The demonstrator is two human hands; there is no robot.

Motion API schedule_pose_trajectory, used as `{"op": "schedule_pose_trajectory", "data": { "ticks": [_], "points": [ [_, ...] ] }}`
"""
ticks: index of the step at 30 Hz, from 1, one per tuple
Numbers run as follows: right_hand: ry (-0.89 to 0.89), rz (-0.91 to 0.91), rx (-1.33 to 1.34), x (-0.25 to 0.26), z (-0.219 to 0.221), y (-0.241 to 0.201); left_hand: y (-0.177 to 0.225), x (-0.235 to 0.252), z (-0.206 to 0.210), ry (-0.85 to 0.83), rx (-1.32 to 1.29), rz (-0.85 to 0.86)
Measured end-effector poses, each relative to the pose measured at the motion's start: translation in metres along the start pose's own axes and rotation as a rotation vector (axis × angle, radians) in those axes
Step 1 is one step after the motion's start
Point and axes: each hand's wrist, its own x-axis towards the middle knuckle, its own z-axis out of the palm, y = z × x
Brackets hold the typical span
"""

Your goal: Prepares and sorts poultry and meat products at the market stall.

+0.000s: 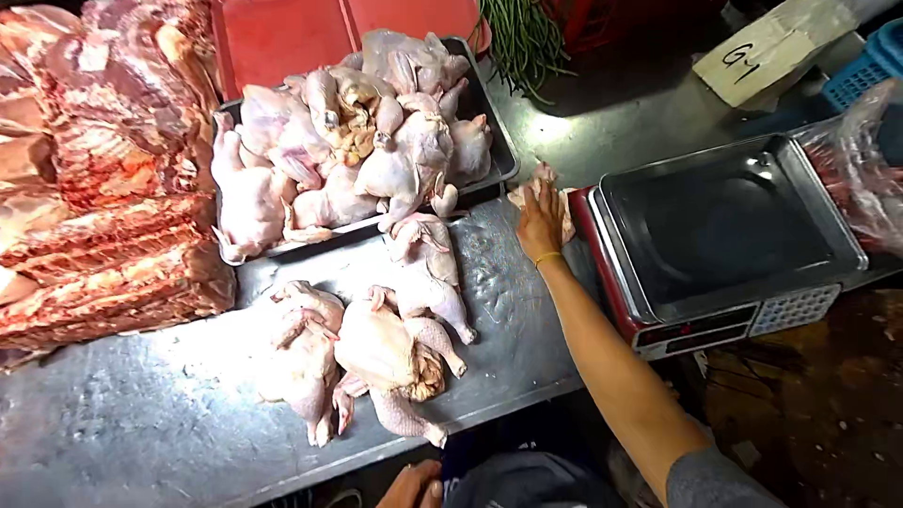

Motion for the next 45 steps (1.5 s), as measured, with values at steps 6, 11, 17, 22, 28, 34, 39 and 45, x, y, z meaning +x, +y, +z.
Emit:
{"op": "schedule_pose_trajectory", "data": {
  "ticks": [6,11,17,22,28,34,39,45],
  "points": [
    [0.021,-0.016,0.303,-0.213,-0.057,0.038,-0.003,0.007,-0.001,0.095,0.013,0.188],
    [0.116,0.014,0.125,-0.273,-0.071,0.056,-0.015,-0.002,-0.013,0.180,0.020,0.175],
    [-0.188,-0.297,0.540,-0.292,-0.017,-0.038,-0.012,0.004,-0.015,0.175,-0.001,0.185],
    [-0.773,-0.616,0.661,-0.311,-0.052,-0.021,0.002,0.009,-0.013,0.148,0.002,0.291],
    [-0.323,-0.282,0.499,-0.287,-0.119,0.028,-0.007,0.010,-0.005,0.181,-0.058,0.227],
    [-0.322,-0.450,0.540,-0.296,-0.066,0.029,0.042,0.051,0.017,0.039,-0.027,0.392],
    [0.023,0.144,0.476,-0.317,-0.148,0.158,0.057,0.072,0.046,-0.027,-0.167,0.237],
    [0.280,0.705,0.630,-0.293,-0.289,0.253,0.113,0.140,0.118,-0.137,-0.553,0.044]
  ]
}}
